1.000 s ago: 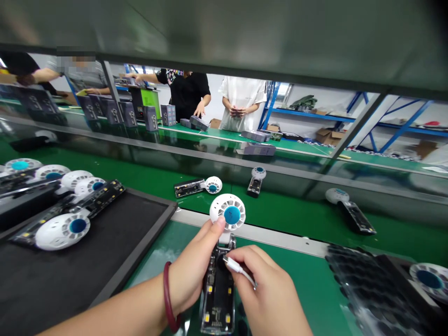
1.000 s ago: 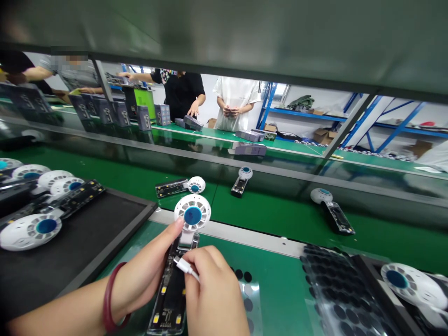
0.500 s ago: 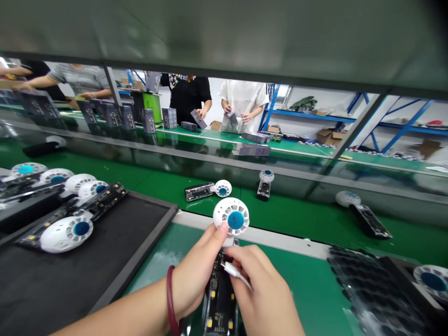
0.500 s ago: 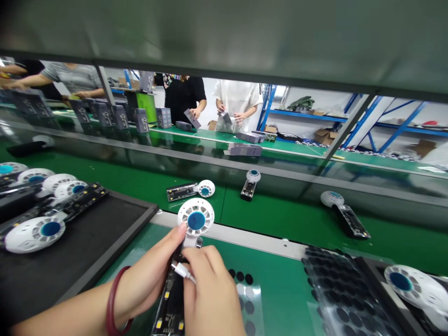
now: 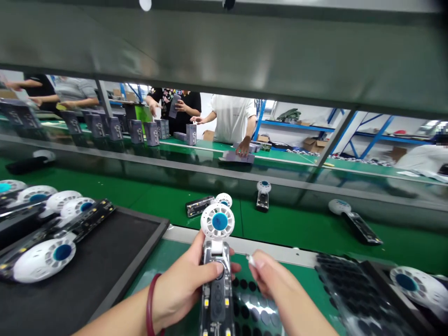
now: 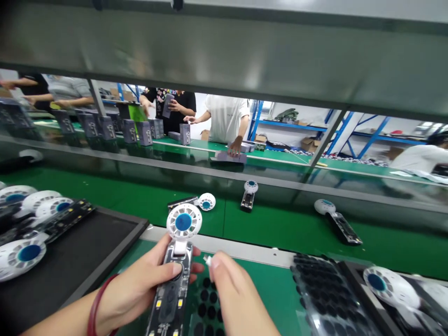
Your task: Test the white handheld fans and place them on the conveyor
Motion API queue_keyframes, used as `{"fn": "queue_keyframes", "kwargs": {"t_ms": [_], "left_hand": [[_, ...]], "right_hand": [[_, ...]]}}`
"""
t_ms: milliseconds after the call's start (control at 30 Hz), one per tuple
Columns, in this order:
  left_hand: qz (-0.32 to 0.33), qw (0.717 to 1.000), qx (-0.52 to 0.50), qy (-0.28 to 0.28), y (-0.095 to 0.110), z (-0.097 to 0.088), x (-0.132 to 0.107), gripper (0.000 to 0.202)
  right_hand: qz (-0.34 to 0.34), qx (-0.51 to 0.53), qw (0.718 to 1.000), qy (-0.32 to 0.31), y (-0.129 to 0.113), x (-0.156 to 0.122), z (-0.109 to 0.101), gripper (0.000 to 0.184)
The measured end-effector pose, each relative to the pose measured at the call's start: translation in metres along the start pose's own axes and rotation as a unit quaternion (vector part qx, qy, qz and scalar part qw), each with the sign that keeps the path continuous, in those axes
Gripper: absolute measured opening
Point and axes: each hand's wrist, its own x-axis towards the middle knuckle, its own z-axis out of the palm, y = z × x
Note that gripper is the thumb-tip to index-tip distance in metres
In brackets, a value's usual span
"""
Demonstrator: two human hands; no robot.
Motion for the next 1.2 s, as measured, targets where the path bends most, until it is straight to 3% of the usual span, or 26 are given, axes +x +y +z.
{"fn": "queue_keyframes", "kwargs": {"t_ms": [100,200,367,600,800,867,967,1067,1200], "left_hand": [[0.008,1.0,-0.003,-0.016,0.001,0.0,-0.002,0.03],[-0.009,0.999,-0.023,-0.035,0.004,0.003,-0.004,0.028],[-0.017,0.998,-0.042,-0.044,0.007,0.011,-0.008,0.015],[-0.008,0.999,-0.047,-0.017,0.003,0.013,-0.008,0.021],[-0.006,0.999,-0.021,-0.031,-0.006,0.011,-0.007,0.032],[-0.007,1.0,-0.001,-0.001,-0.004,0.011,-0.005,0.031],[0.008,0.987,0.101,0.126,0.011,-0.002,0.009,0.025],[0.034,0.951,0.199,0.234,0.036,-0.033,0.041,0.028],[0.029,0.905,0.285,0.314,0.058,-0.086,0.107,0.034]], "right_hand": [[0.005,0.012,0.995,-0.102,0.0,-0.007,0.0,0.027],[-0.018,0.0,0.987,-0.157,0.0,-0.013,0.001,0.025],[-0.036,0.018,0.983,-0.182,0.003,-0.016,0.003,0.024],[-0.055,-0.019,0.98,-0.192,0.004,-0.018,0.002,0.023],[-0.06,-0.079,0.976,-0.195,0.005,-0.02,0.01,0.024],[-0.04,-0.069,0.983,-0.168,0.009,-0.02,0.006,0.025],[0.045,-0.058,0.996,-0.047,0.025,-0.014,-0.021,0.03],[0.123,-0.106,0.985,0.054,0.053,0.01,-0.063,0.031],[0.176,-0.213,0.959,0.061,0.099,0.056,-0.099,0.016]]}}
